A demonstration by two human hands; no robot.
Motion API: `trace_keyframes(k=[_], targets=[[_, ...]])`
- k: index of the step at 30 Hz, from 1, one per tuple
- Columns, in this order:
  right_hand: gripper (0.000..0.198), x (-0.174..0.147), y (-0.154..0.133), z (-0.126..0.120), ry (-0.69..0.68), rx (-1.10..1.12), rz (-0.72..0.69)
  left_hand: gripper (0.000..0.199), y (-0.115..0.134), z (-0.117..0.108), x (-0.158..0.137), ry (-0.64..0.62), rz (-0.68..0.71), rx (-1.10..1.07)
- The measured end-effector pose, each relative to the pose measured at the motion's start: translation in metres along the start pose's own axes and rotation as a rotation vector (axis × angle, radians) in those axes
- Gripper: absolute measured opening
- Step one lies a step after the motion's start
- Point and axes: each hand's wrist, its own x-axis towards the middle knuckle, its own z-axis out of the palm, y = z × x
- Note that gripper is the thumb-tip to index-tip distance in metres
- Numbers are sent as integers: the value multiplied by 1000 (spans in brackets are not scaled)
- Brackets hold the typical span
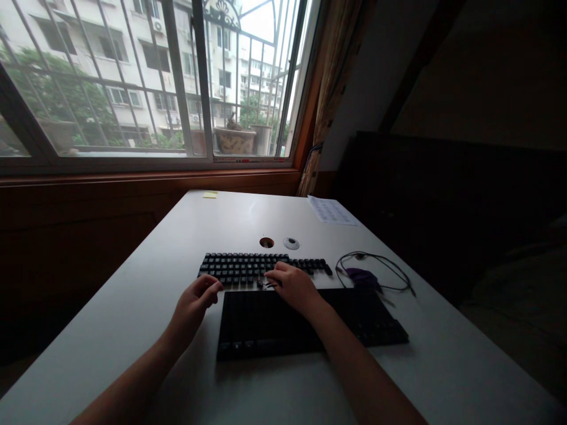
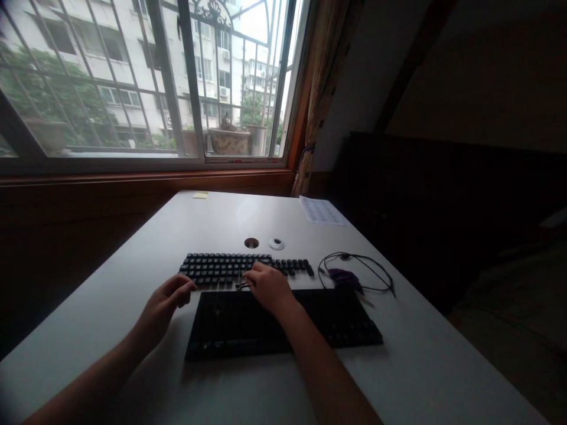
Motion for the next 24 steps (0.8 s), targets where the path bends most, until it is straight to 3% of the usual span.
trace_keyframes(k=[5, 24], targets=[[28, -7, -3, 5, -59, -13, -36, 27, -3, -1, 1, 0, 3, -1], [32, -3, -8, 12, -61, -122, -40, 28, 1, -1, 0, -5, 1, 5]])
